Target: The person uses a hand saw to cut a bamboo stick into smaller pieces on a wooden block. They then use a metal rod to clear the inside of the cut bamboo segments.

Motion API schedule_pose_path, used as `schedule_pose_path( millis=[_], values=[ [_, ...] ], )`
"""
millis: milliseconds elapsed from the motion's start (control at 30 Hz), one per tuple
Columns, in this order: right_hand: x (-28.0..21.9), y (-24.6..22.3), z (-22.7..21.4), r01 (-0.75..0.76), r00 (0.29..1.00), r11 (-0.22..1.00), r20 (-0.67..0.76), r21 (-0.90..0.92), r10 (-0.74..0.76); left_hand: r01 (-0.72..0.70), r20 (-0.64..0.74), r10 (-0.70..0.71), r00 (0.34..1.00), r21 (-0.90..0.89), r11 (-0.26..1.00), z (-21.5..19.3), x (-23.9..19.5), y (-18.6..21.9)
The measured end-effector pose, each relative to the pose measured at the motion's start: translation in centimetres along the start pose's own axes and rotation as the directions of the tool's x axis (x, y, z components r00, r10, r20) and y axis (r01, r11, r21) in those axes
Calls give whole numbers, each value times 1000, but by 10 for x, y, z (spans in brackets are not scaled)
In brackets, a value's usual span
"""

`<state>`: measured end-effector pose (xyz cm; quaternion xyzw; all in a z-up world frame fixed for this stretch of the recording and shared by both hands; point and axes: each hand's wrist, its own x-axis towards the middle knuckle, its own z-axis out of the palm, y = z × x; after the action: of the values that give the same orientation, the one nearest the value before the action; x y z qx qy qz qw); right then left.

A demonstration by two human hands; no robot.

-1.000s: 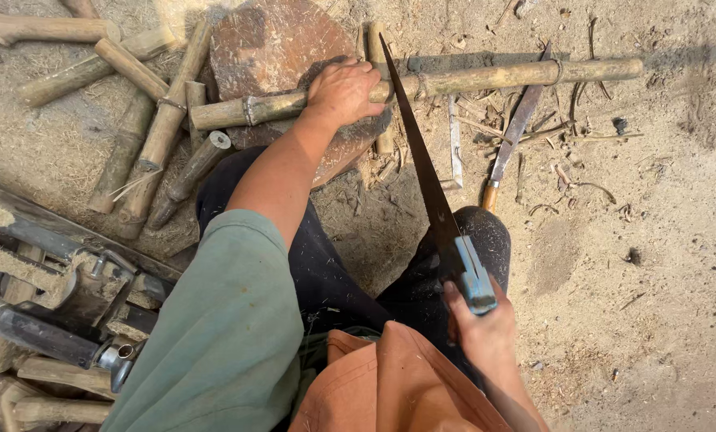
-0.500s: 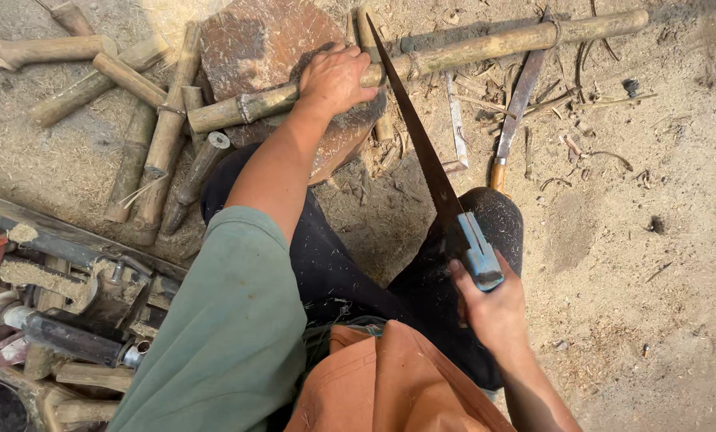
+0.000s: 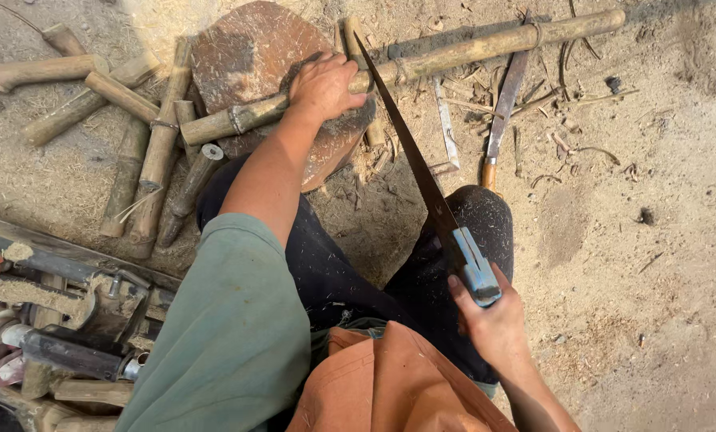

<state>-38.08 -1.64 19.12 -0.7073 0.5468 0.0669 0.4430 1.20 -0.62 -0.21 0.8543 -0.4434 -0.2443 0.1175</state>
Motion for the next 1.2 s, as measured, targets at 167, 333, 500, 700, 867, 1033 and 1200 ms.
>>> schedule_pose_path(
  millis=[167,333,500,700,867,1033,1200],
  values=[
    [87,-27,33,450,891,888,-17,-89,-454,-20,-7,20,1000,28,999,18,-10,4],
    [131,-71,53,296,954,955,48,-10,-295,-9,-55,10,998,14,1000,12,-12,2],
    [-8,9,-6,81,997,994,-21,68,-80,1,-65,-4,998,-42,999,9,-10,1],
    [100,-35,36,281,960,958,16,-52,-280,-3,-45,5,999,45,999,18,-3,-1],
    [111,-60,44,279,958,957,53,73,-283,3,-80,-1,997,31,1000,12,0,-6],
    [-4,-10,-10,110,994,994,17,-24,-110,8,-69,-9,998,-17,1000,13,-10,4],
    [75,-17,18,278,960,957,12,-83,-278,-72,-183,89,979,97,993,9,-2,-3]
  ],
)
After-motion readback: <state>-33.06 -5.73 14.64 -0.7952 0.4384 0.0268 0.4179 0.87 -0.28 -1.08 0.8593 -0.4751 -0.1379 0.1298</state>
